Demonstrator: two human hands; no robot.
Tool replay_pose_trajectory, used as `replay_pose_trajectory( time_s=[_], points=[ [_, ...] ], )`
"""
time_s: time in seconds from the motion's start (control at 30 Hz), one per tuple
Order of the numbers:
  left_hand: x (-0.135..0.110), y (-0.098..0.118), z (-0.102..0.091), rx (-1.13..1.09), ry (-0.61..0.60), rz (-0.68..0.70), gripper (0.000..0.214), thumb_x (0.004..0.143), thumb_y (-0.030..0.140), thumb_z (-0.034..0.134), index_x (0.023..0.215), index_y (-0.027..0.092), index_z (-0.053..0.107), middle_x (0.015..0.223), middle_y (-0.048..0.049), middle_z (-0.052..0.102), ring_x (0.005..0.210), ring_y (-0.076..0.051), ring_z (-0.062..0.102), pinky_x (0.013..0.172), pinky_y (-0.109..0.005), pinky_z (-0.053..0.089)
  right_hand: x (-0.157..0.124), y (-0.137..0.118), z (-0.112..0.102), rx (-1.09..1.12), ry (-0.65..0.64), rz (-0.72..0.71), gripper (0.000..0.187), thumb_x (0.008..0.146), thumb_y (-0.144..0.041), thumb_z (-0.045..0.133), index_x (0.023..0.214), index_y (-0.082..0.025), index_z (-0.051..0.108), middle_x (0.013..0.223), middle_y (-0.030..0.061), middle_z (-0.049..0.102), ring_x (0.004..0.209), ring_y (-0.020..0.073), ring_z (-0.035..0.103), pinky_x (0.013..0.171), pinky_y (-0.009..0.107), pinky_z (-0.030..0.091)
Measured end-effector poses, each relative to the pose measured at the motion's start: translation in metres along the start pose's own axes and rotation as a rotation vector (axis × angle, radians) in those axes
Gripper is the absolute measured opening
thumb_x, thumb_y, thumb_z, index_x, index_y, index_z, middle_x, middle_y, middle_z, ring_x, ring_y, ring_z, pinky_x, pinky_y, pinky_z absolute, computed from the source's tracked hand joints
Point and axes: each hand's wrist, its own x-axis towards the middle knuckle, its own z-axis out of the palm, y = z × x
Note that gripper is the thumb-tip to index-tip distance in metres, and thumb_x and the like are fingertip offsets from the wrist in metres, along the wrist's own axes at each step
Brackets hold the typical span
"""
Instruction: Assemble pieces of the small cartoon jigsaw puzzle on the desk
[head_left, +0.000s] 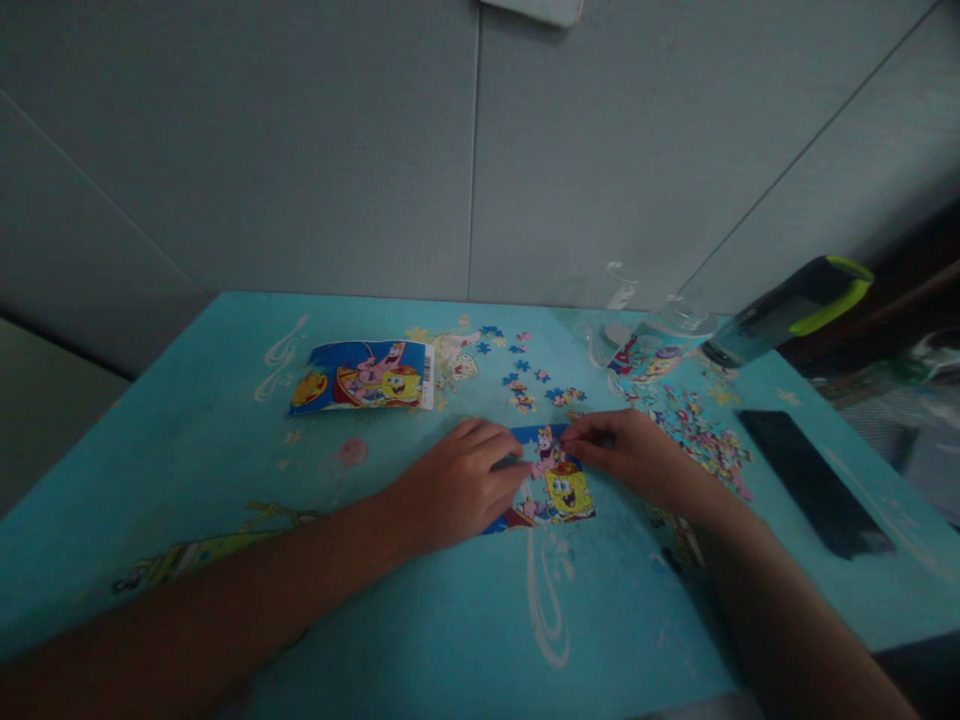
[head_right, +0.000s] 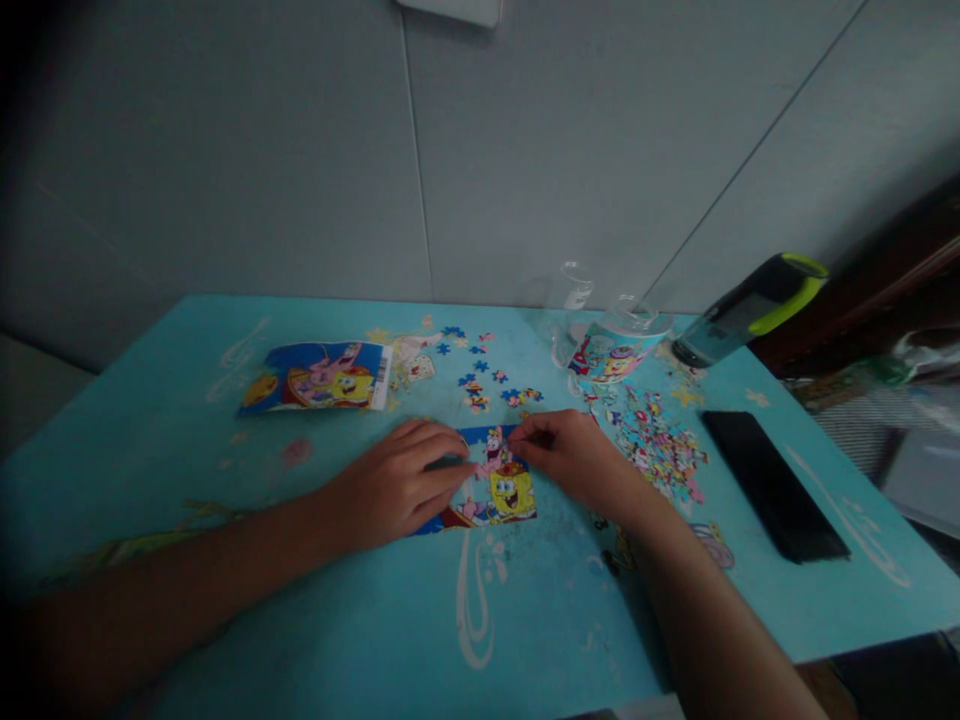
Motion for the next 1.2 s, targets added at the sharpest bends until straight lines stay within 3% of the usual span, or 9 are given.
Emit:
replay_pose_trajectory(
  time_s=[0.33, 1.2],
  points=[
    [0.0002, 0.0001, -0.0011, 0.011, 0.006, 0.006, 0.021, 0.103, 0.022, 0.054, 0.115, 0.017, 0.07, 0.111, -0.0107, 0.066, 0.111, -0.025, 0.059, 0.095, -0.044, 0.049, -0.0024, -0.0021, 0.0011, 0.029, -0.053, 0.004, 0.019, 0.091, -0.035, 0.068, 0.103, -0.024, 0.078, 0.083, 0.0012, 0.075, 0.072, 0.0168, 0.064, 0.066, 0.029, 0.049],
    [0.0025, 0.0027, -0.0021, 0.031, -0.011, 0.006, 0.02, 0.104, 0.023, 0.054, 0.114, 0.016, 0.07, 0.11, -0.0116, 0.066, 0.11, -0.026, 0.059, 0.094, -0.045, 0.049, -0.0025, 0.0017, -0.0044, 0.081, -0.042, -0.026, 0.017, 0.089, -0.038, 0.07, 0.09, -0.021, 0.074, 0.076, 0.0011, 0.07, 0.067, 0.0156, 0.058, 0.06, 0.028, 0.044]
  ],
)
